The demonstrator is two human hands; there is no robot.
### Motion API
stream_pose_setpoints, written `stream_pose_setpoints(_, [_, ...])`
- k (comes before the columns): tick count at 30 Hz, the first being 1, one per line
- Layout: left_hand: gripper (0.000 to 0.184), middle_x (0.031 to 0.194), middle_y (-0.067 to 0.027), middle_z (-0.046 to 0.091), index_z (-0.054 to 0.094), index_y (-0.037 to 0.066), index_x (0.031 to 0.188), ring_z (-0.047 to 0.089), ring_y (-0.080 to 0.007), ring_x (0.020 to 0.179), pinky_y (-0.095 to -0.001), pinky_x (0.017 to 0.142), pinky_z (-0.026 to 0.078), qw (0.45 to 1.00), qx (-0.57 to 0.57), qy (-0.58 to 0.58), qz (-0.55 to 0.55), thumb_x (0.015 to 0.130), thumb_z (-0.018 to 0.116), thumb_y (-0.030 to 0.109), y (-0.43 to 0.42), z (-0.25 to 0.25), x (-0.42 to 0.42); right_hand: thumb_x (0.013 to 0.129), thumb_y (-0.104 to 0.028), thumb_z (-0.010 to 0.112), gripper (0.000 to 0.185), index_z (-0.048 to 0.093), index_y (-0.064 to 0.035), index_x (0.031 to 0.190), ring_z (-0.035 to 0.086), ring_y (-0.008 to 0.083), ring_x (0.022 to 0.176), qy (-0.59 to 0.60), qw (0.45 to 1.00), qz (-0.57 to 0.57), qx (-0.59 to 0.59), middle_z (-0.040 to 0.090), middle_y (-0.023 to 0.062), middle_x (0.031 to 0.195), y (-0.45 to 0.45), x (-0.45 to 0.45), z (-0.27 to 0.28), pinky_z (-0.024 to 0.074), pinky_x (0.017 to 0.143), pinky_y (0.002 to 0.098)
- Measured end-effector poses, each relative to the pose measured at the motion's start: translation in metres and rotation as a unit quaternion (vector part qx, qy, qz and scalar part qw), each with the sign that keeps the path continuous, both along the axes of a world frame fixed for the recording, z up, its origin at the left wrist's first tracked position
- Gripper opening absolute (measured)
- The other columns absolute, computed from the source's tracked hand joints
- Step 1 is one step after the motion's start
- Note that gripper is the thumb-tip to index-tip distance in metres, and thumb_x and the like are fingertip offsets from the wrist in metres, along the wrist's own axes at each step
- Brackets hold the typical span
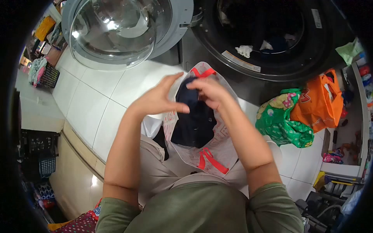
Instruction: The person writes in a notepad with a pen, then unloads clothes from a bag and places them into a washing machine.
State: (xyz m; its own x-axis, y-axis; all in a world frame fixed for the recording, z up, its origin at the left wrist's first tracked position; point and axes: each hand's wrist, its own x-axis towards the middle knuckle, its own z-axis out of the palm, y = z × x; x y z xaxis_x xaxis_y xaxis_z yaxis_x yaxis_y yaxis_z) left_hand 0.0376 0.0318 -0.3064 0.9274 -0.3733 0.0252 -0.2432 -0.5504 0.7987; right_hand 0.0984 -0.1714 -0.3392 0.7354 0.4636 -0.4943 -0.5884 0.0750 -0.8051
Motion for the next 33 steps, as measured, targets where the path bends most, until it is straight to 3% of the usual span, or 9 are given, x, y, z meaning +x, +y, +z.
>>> stream_pose_setpoints(4, [0.064,0.094,-0.0202,0.068,0.046,-0.002,0.130,0.067,-0.0317,0.093,-0.0388,0.082,0.051,0.983,-0.093,-0.062,0.143,0.079,0.073,0.024,-0.038,-0.021,0.013,0.086,-0.019,0.070,0.020,0.066,-0.0059,0.101,0.056,0.0082,0.071,-0.178,0.980,0.034,0.081,0.060,-0.0009,0.078,-0.016,0.000,0.087,0.0469,0.067,0.0247])
stream_pose_setpoints(7, [0.044,0.113,-0.0154,0.065,0.049,-0.002,0.129,0.065,-0.0229,0.102,-0.0346,0.087,0.053,0.790,-0.584,0.133,0.131,0.092,0.061,0.017,-0.042,0.033,0.003,0.088,-0.019,0.070,0.044,0.056,-0.0071,0.129,0.059,0.0155,0.104,-0.397,0.917,-0.023,0.019,0.061,0.0082,0.112,-0.048,0.003,0.112,0.0477,0.091,0.0274])
stream_pose_setpoints(9, [0.043,0.123,-0.0144,0.060,0.049,-0.002,0.131,0.061,-0.0251,0.110,-0.0379,0.095,0.051,0.732,-0.661,0.130,0.100,0.094,0.059,0.019,-0.028,0.036,0.000,0.076,-0.033,0.080,0.085,0.038,-0.0044,0.144,0.042,0.0256,0.132,-0.525,0.838,0.051,-0.140,0.045,0.0136,0.141,-0.083,0.011,0.093,0.0336,0.110,0.0386])
stream_pose_setpoints(17, [0.056,0.133,-0.0180,0.054,0.046,-0.001,0.135,0.052,-0.0322,0.123,-0.0455,0.108,0.039,0.636,-0.761,0.126,0.035,0.098,0.047,0.040,0.002,0.032,0.000,0.066,-0.028,0.083,0.107,0.023,-0.0007,0.149,0.047,0.0268,0.129,-0.212,0.891,0.340,-0.211,0.045,0.0261,0.139,-0.037,-0.067,-0.014,0.0358,0.108,0.0308])
stream_pose_setpoints(21, [0.060,0.140,-0.0174,0.048,0.043,0.004,0.139,0.047,-0.0342,0.128,-0.0487,0.112,0.032,0.620,-0.785,0.009,-0.006,0.098,0.043,0.048,0.008,0.048,-0.012,0.071,-0.027,0.080,0.089,0.037,-0.0015,0.144,0.055,0.0214,0.120,-0.158,0.980,0.082,0.092,0.057,0.0198,0.126,-0.073,-0.049,0.028,0.0407,0.103,0.0287])
stream_pose_setpoints(23, [0.057,0.138,-0.0158,0.049,0.045,0.003,0.136,0.050,-0.0320,0.125,-0.0473,0.110,0.036,0.619,-0.784,0.027,0.038,0.097,0.048,0.044,-0.002,0.058,-0.018,0.073,-0.032,0.079,0.084,0.041,-0.0027,0.142,0.050,0.0232,0.125,-0.262,0.945,0.177,-0.087,0.052,0.0196,0.133,-0.079,-0.053,0.030,0.0392,0.105,0.0283])
stream_pose_setpoints(26, [0.053,0.131,-0.0121,0.056,0.049,0.000,0.134,0.053,-0.0256,0.121,-0.0394,0.106,0.039,0.775,-0.555,0.172,0.247,0.093,0.062,0.032,-0.027,0.035,-0.014,0.077,-0.036,0.076,0.076,0.045,-0.0039,0.139,0.046,0.0256,0.130,-0.336,0.846,0.300,-0.285,0.049,0.0195,0.138,-0.071,-0.064,0.026,0.0376,0.107,0.0292])
stream_pose_setpoints(28, [0.059,0.116,-0.0121,0.064,0.058,-0.006,0.122,0.061,-0.0219,0.104,-0.0339,0.093,0.047,0.964,-0.132,0.210,0.100,0.087,0.070,0.039,-0.036,0.035,-0.013,0.080,-0.034,0.073,0.070,0.047,-0.0038,0.137,0.046,0.0269,0.129,-0.242,0.877,0.328,-0.255,0.050,0.0199,0.136,-0.053,-0.087,0.018,0.0375,0.107,0.0320])
stream_pose_setpoints(33, [0.066,0.111,-0.0249,0.063,0.057,-0.005,0.121,0.063,-0.0371,0.102,-0.0399,0.088,0.049,0.976,0.029,0.006,0.216,0.084,0.068,0.049,-0.024,0.007,-0.007,0.087,-0.028,0.066,0.055,0.051,-0.0036,0.134,0.048,0.0300,0.127,-0.217,0.872,0.257,-0.356,0.054,0.0207,0.131,-0.070,0.006,0.039,0.0373,0.106,0.0389])
